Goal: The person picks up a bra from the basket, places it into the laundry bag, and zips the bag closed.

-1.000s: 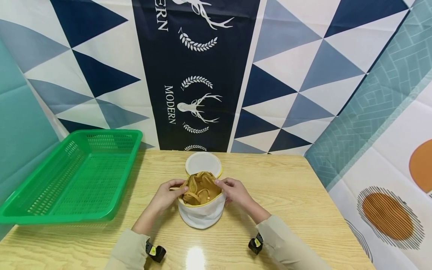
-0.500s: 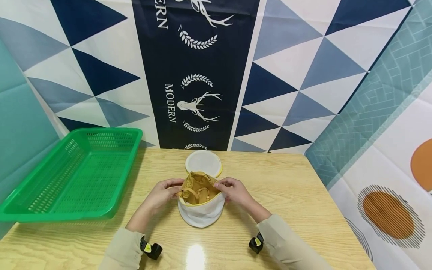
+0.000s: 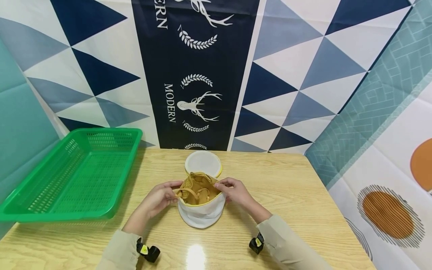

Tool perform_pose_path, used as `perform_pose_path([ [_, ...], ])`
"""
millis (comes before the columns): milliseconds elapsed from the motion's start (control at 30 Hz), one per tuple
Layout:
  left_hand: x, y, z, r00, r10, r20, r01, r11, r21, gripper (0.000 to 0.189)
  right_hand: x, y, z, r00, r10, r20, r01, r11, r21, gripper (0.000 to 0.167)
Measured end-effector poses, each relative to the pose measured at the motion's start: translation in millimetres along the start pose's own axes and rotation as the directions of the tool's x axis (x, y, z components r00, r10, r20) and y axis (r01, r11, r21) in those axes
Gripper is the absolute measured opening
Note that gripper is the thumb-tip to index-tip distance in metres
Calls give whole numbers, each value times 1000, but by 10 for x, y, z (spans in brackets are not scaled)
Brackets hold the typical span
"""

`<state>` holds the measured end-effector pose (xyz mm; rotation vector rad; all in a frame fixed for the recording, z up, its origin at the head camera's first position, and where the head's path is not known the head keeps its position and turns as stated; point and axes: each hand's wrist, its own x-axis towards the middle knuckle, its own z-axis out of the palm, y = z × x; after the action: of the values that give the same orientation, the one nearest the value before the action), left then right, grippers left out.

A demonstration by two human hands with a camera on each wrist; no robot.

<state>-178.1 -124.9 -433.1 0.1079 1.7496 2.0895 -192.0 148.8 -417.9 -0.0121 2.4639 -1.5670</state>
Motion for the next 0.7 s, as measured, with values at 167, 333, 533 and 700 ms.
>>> perform_pose_path([
  [167, -5, -14, -46, 995, 29, 92, -25, 999, -45, 55, -5, -8, -10, 1000, 0, 5, 0, 1000, 4, 29],
  [333, -18, -10, -52, 994, 28, 101, -18, 994, -105, 52, -15, -5, -14, 1000, 4, 5, -5, 1000, 11, 29],
  [533, -28, -29, -94, 987, 53, 155, -35, 993, -114, 58, -11, 3, -15, 1000, 6, 9, -6, 1000, 14, 29],
  [700, -28, -52, -118, 978, 87, 191, -71, 993, -91, 61, -11, -2, -16, 1000, -1, 14, 1, 1000, 10, 29],
])
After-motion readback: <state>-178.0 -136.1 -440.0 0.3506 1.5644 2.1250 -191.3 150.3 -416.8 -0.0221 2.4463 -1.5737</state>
